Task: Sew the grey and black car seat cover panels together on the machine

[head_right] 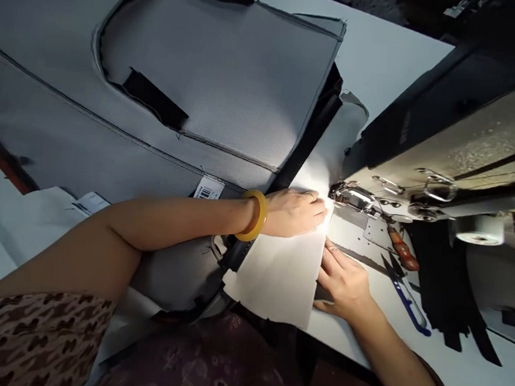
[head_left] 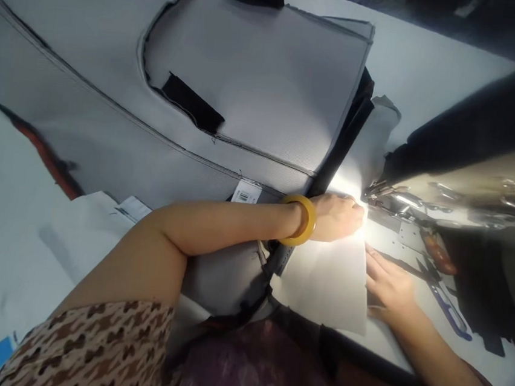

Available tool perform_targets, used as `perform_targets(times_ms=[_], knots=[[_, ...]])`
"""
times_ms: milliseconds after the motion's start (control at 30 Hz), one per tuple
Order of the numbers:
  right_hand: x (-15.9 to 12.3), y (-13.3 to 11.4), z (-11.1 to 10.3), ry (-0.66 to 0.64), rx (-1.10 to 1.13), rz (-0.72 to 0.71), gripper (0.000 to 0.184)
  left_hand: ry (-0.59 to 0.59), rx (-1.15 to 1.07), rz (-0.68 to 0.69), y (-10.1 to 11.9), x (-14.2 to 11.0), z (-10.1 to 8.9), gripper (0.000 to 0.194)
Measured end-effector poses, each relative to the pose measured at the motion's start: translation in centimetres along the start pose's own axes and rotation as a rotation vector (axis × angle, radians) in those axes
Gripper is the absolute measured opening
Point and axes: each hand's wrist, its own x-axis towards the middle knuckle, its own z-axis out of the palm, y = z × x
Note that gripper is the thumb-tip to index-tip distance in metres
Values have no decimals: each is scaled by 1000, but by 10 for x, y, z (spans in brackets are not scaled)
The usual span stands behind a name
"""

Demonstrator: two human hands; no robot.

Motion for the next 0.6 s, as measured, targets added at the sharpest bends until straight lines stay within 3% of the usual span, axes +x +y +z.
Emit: perform_targets(times_ms=[100, 300, 467, 600], knots=[[10, -5, -6, 6, -35, -34, 45, -36, -15, 28, 1, -1, 0, 34], [20, -20, -9, 66, -57, -50, 20, 42, 92, 162, -1, -2, 5, 27], [21, -22, -7, 135, -56, -46, 22, -12, 150, 141, -1, -1, 4, 29], [17, -20, -4, 86, -40, -22, 23, -43, 171, 119, -3, 2, 4, 30]])
